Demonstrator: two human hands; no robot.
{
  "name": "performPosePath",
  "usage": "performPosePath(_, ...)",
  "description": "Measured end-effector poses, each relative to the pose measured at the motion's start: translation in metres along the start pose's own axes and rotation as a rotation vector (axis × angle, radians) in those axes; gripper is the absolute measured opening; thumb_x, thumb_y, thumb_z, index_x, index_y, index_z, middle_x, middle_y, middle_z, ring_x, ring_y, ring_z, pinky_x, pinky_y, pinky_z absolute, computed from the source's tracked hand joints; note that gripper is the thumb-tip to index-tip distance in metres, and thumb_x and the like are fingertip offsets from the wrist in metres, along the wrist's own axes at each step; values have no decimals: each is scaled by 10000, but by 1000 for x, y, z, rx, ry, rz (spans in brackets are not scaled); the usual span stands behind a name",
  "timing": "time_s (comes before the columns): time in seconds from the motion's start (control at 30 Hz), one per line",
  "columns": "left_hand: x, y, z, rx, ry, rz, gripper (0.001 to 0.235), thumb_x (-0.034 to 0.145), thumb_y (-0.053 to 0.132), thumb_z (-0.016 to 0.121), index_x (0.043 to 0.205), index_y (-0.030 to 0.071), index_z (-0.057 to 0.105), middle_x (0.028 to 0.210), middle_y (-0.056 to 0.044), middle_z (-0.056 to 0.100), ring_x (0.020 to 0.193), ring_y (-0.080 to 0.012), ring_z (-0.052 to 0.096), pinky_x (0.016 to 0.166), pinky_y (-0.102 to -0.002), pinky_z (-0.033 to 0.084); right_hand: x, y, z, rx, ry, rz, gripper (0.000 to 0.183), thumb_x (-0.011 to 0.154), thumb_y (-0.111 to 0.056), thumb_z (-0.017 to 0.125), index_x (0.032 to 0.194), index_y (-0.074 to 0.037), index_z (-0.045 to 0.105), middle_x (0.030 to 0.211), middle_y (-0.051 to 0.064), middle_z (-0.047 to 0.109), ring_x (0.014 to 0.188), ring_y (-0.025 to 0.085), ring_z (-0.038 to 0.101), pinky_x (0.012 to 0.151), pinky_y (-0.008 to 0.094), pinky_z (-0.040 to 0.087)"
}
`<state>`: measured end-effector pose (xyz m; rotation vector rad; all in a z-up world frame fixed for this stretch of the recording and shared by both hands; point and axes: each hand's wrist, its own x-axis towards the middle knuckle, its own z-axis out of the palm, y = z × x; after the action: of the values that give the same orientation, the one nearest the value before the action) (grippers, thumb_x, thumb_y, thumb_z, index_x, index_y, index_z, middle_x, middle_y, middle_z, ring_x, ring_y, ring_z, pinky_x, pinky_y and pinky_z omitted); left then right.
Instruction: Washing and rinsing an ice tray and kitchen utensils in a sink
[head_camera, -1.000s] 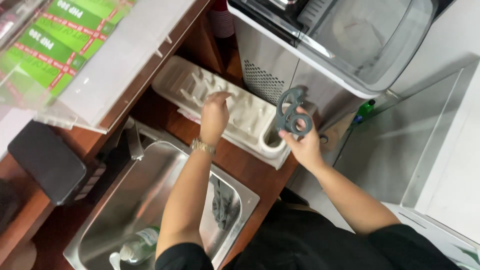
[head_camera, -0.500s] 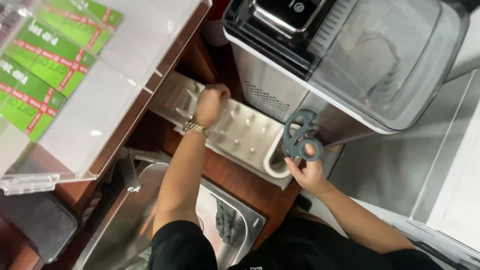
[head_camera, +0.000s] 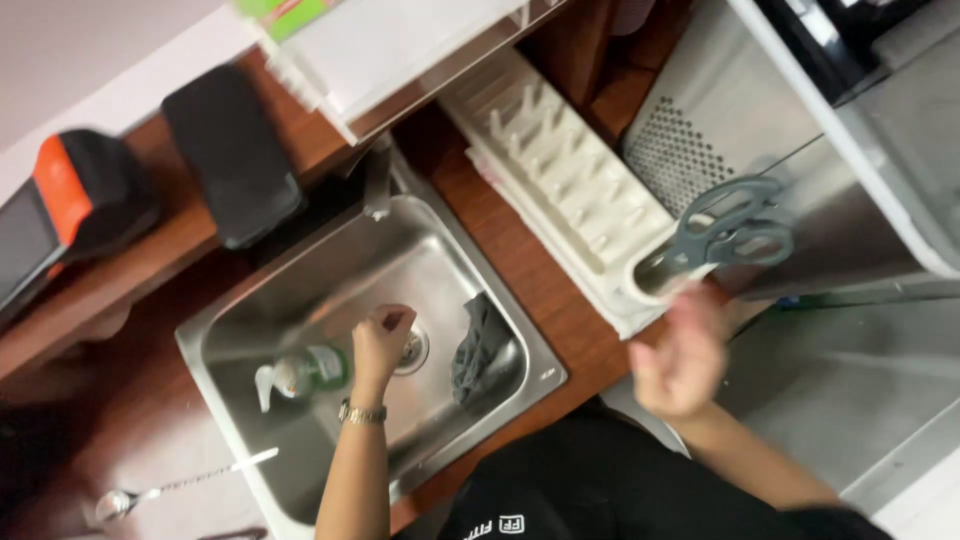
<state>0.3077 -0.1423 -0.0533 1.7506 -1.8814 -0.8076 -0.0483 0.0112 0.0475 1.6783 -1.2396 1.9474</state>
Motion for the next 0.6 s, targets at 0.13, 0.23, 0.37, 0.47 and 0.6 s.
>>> performPosePath(0.13,13,-55,39,120,-19,-29,163,861,339,750,932,195,778,799,-82,771,826,-355,745,743,-502,589,11,-2,157,573,-470,550,300,948,36,636,1247,51,650,1186,215,720,1104,373,700,965,477,563)
performPosePath(0.23,22,-69,50,160,-18,-19,143,859,306,721,919,183,765,815,-90,765,842,-382,737,739,-519,584,9,19,272,990,-571,1163,494,924,64,537,1405,44,427,1298,281,612,1028,394,727,877,465,639)
performPosePath(0.37,17,-66,30,174,-83,-34,140,887,143,609,816,102,723,769,-100,741,712,-328,685,620,-451,528,32,62,378,1133,-159,1797,141,716,268,294,792,261,412,1381,586,303,1146,684,586,912,713,576)
performPosePath(0.47,27,-71,27,207,-149,-111,194,888,126,542,806,118,718,807,-115,736,766,-345,682,639,-464,522,56,83,377,1264,-82,1705,228,652,198,344,763,122,527,1007,345,675,1034,541,685,1003,618,579)
performPosePath(0.6,70,-91,67,229,-199,-62,222,890,146,541,801,65,728,797,-163,738,780,-407,694,659,-509,534,51,38,329,1152,-202,1688,426,778,161,392,1193,98,463,1470,284,513,1178,552,643,959,672,574)
